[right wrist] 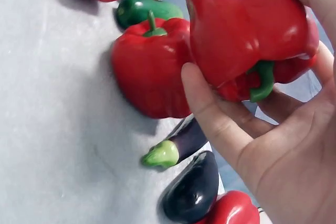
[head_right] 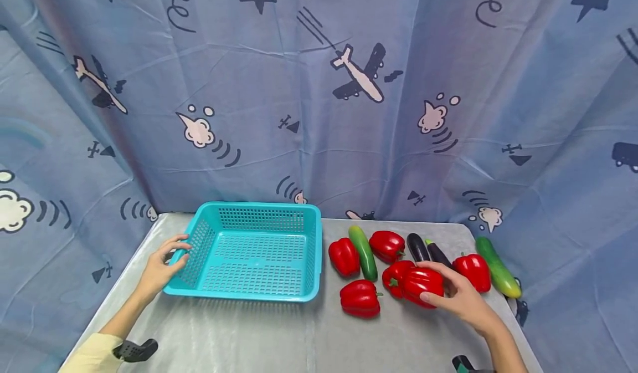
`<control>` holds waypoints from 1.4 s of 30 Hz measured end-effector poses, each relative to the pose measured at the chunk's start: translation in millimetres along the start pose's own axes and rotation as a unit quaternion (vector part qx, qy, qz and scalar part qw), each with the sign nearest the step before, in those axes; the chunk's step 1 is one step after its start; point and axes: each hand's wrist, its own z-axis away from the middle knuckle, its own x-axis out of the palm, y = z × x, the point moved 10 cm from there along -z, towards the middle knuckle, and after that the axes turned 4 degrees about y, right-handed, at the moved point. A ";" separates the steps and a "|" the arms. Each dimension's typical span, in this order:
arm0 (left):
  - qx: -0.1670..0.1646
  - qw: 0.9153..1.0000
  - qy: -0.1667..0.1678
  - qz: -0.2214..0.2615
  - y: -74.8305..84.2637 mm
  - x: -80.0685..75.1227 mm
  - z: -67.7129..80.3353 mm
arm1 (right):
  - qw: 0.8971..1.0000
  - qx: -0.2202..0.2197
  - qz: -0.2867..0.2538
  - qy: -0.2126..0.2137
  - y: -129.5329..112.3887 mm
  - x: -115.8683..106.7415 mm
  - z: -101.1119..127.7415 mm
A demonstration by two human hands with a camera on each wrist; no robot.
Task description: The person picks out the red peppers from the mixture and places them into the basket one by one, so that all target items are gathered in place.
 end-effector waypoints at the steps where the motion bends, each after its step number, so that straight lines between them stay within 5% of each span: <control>1: 0.000 1.000 0.000 0.001 -0.2 0.1 -0.4 | 1.000 -0.002 -0.007 0.000 -1.5 -0.2 -0.7; 22: -0.006 1.000 0.006 0.004 1.0 -2.0 -1.2 | 0.995 -0.032 -0.092 -0.001 -38.6 23.0 -28.8; 42: 0.004 1.000 0.008 0.003 3.1 -0.6 -0.8 | 0.996 -0.058 -0.067 0.026 -67.2 57.3 -72.3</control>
